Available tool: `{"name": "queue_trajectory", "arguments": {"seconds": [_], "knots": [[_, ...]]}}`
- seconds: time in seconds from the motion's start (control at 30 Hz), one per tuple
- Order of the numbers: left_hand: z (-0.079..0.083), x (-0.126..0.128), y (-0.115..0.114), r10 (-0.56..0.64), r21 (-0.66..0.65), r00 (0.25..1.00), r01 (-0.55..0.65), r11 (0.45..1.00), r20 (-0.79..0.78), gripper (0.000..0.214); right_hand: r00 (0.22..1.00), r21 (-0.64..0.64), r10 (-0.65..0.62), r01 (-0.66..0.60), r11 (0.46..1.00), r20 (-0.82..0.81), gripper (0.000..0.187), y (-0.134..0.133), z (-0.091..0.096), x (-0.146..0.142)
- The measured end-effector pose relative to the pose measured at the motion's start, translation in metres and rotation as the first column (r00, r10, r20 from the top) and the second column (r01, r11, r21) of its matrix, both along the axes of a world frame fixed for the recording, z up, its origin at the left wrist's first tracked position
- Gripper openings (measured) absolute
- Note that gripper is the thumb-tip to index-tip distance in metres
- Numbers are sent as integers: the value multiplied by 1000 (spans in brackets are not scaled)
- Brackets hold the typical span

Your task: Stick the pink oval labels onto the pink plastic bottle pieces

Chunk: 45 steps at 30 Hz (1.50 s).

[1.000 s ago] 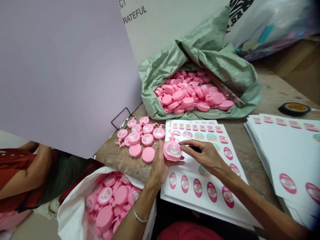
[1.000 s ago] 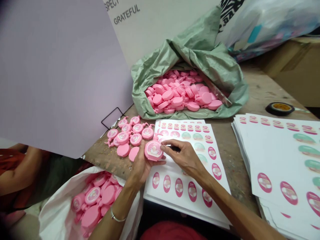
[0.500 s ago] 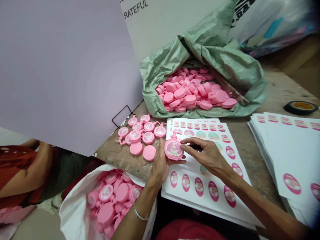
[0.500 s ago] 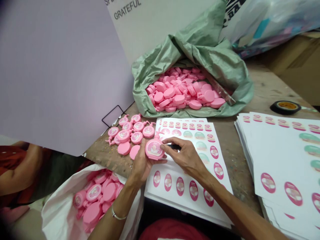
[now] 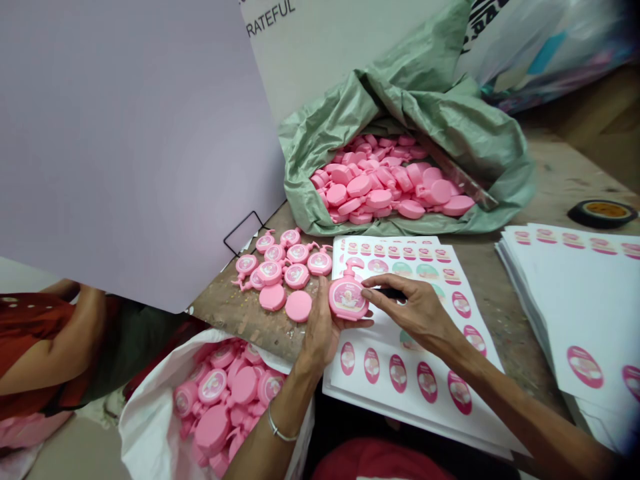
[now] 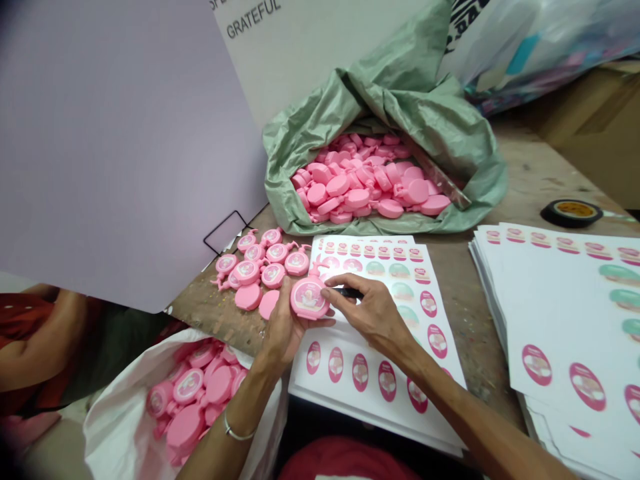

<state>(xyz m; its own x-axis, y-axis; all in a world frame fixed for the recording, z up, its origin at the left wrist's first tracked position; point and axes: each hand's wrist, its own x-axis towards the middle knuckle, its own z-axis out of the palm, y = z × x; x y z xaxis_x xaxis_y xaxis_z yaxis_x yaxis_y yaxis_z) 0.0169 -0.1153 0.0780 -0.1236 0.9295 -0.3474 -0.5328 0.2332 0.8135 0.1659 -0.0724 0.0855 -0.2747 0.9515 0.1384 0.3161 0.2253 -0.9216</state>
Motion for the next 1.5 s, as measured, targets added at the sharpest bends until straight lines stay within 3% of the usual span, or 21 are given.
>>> {"name": "queue_trajectory", "arguments": {"seconds": [0.2, 0.3, 0.37, 0.43, 0.57, 0.7, 0.77, 0.83, 0.93, 0.97, 1.0, 1.03, 1.07, 1.17, 1.23, 1.37, 1.4, 1.5], "knots": [[2, -1, -3, -78, 111, 995, 85, 990, -65, 48, 999, 54, -1, -2, 999, 53, 32, 1, -3, 1], [2, -1, -4, -74, 152, 989, 93, 984, -132, 38, 971, 255, -108, 51, 966, 215, 35, -1, -6, 0], [1, -1, -4, -53, 149, 986, 77, 986, -160, 35, 914, 427, -227, 67, 902, 336, 38, -3, -7, -2], [0, 1, -4, -46, 134, 985, 69, 989, -168, 37, 864, 516, -308, 66, 854, 398, 40, -6, -8, -4], [-3, 3, -2, -66, 51, 977, 78, 996, -203, 55, 827, 518, -367, 110, 848, 426, 41, 6, -16, -1], [-12, -16, 11, 8, 8, 928, -5, 1000, -373, 48, 805, 454, -398, 182, 872, 440, 37, 62, -28, 26], [-16, -39, 22, 140, 33, 804, -148, 988, -579, 46, 694, 443, -455, 215, 871, 558, 37, 103, -34, 44], [-16, -63, 33, 256, 126, 576, -256, 959, -776, 45, 621, 468, -517, 259, 845, 589, 36, 142, -38, 59], [-9, -86, 38, 448, 397, 206, -244, 885, -870, 47, 575, 502, -538, 240, 831, 616, 41, 186, -43, 68], [-6, -87, 37, 505, 476, 116, -209, 854, -856, 49, 568, 509, -535, 223, 832, 625, 39, 195, -44, 69], [-3, -85, 35, 541, 524, 75, -164, 836, -838, 48, 563, 514, -531, 207, 832, 633, 35, 201, -45, 68], [0, -81, 32, 545, 535, 93, -112, 838, -833, 45, 559, 520, -529, 192, 832, 639, 31, 205, -45, 68], [1, -74, 29, 518, 516, 167, -59, 854, -839, 38, 555, 528, -528, 180, 830, 642, 26, 207, -45, 68], [-4, -50, 25, 344, 397, 452, 26, 917, -823, 27, 556, 561, -536, 144, 815, 635, 21, 201, -42, 70], [-11, -32, 29, 240, 311, 588, 22, 950, -773, 29, 562, 588, -550, 134, 798, 618, 24, 185, -37, 73], [-17, 7, 40, 81, 215, 839, 44, 976, -539, 39, 617, 644, -553, 95, 759, 560, 24, 118, -23, 65], [-15, 16, 42, 55, 219, 882, 55, 974, -467, 43, 672, 694, -547, 69, 716, 499, 21, 96, -20, 59], [-4, 37, 41, -8, 228, 924, 103, 968, -381, 51, 800, 791, -471, -6, 611, 371, 14, 40, -11, 37]]}}
